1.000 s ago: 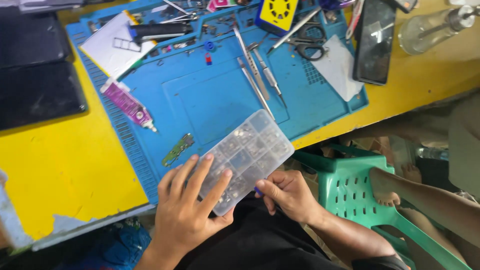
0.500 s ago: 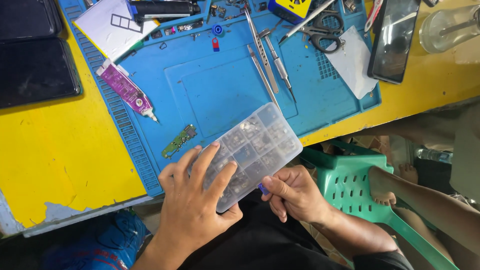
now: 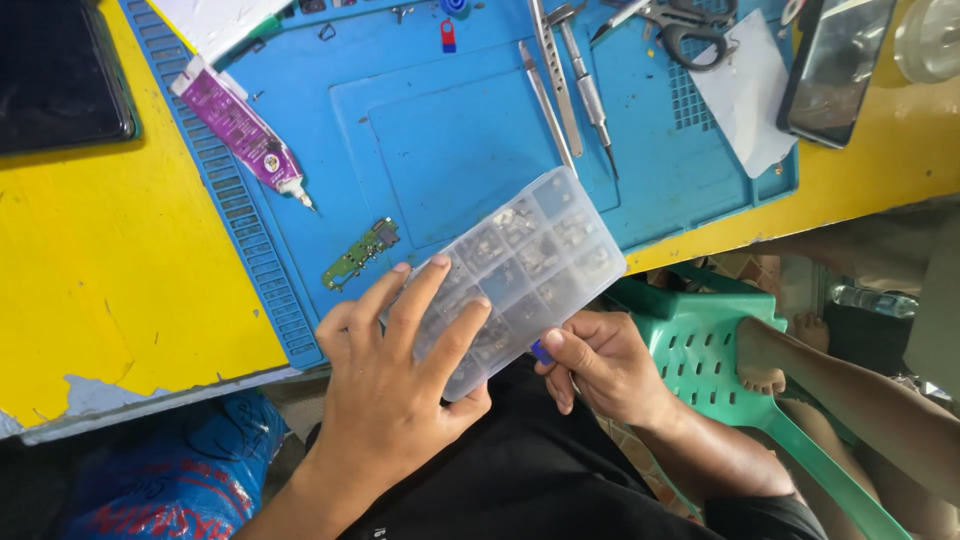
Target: Repairing a mobile phone circuit board by soldering components and using a screwdriver
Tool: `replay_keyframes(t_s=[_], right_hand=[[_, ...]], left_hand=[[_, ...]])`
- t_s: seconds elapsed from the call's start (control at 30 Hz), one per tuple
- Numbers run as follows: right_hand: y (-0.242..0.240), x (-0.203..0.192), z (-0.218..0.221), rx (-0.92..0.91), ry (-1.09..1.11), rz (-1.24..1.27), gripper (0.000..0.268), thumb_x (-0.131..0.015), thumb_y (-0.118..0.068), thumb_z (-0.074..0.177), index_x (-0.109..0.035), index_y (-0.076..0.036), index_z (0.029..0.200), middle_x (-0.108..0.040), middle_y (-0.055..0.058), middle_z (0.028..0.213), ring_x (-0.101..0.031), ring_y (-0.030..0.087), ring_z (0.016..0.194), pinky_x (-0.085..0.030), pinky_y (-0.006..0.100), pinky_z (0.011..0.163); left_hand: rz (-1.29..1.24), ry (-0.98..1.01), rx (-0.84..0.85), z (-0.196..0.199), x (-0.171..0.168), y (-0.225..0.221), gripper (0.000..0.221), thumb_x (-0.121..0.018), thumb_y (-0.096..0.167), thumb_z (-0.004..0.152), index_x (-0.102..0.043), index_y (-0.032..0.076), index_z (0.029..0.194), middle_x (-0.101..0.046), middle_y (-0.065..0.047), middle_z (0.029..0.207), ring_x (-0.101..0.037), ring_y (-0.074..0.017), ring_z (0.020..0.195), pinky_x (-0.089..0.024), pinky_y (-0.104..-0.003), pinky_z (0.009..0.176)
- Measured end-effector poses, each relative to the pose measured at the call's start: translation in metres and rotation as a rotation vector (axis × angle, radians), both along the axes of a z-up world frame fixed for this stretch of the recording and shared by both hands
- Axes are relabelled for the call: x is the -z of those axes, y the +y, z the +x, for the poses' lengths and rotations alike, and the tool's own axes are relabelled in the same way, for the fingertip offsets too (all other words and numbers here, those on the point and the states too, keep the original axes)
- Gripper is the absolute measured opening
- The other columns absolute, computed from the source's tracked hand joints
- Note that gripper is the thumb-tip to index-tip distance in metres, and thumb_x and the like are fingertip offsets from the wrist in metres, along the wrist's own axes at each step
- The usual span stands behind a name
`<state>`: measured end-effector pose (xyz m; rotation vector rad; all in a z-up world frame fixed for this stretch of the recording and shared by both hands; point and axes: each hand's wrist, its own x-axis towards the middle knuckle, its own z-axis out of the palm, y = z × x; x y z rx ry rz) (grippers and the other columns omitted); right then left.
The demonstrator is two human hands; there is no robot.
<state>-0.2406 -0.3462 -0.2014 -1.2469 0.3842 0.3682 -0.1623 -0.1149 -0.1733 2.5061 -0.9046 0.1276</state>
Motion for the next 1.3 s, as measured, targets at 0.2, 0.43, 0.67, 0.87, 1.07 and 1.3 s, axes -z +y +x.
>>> replay_keyframes(t_s=[0.2,0.43,0.67,0.87,1.07,1.3], right_hand=[[0.003,-0.018,0.008,-0.024,-0.220,-0.045,0.037,-0.056,-0.018,0.104,-0.064,0.006,0.078,-0.061,0.016,0.047,-0.059,0.022,0.036,-0.048,0.027,0.043],[-0.019,-0.003,0.005,-0.058,-0.317,0.138,0.054,-0.055,-0.041,0.110,-0.066,0.010,0.096,-0.068,0.026,0.091,-0.070,0.031,0.063,-0.062,0.034,0.051],[-0.019,-0.048,0.045,-0.223,-0.657,-0.728,0.011,-0.069,-0.006,0.092,-0.069,0.004,0.097,-0.073,0.011,0.076,-0.071,0.018,0.064,-0.058,0.024,0.059],[-0.010,-0.073,0.085,-0.590,-0.979,-1.171,0.020,-0.075,-0.009,0.095,-0.073,0.002,0.112,-0.065,0.010,0.083,-0.058,0.022,0.064,-0.048,0.034,0.055],[0.006,-0.080,0.110,-0.857,-0.979,-1.356,0.006,-0.064,-0.014,0.104,-0.069,-0.011,0.103,-0.054,0.004,0.075,-0.055,0.027,0.065,-0.042,0.041,0.051],[0.006,-0.082,0.116,-0.935,-1.014,-1.443,0.006,-0.067,-0.011,0.098,-0.071,-0.015,0.101,-0.062,0.001,0.078,-0.060,0.027,0.068,-0.045,0.041,0.052]], left_hand=[[-0.008,0.063,0.012,0.003,-0.001,0.003,0.073,-0.087,0.044,0.062,-0.060,0.030,0.129,-0.051,-0.008,0.149,-0.055,-0.0358,0.130,-0.038,-0.053,0.094],[-0.269,0.150,0.079,0.029,-0.014,0.020,0.039,-0.068,0.040,0.098,-0.066,0.012,0.126,-0.066,-0.011,0.137,-0.066,-0.0315,0.123,-0.033,-0.046,0.096],[-0.471,0.015,-0.142,0.040,0.005,0.016,0.019,-0.060,0.019,0.105,-0.069,0.003,0.111,-0.075,-0.009,0.104,-0.067,-0.0300,0.092,-0.039,-0.040,0.091],[-0.472,-0.035,-0.167,0.041,0.010,0.015,0.013,-0.065,0.016,0.104,-0.068,0.005,0.108,-0.075,-0.008,0.097,-0.067,-0.0280,0.086,-0.039,-0.040,0.085],[-0.456,-0.053,-0.176,0.042,0.008,0.016,0.016,-0.062,0.020,0.104,-0.070,0.006,0.104,-0.074,-0.007,0.094,-0.067,-0.0277,0.084,-0.040,-0.040,0.083],[-0.458,-0.049,-0.176,0.043,0.006,0.016,0.021,-0.057,0.022,0.105,-0.071,0.006,0.103,-0.074,-0.006,0.095,-0.066,-0.0267,0.083,-0.040,-0.039,0.080]])
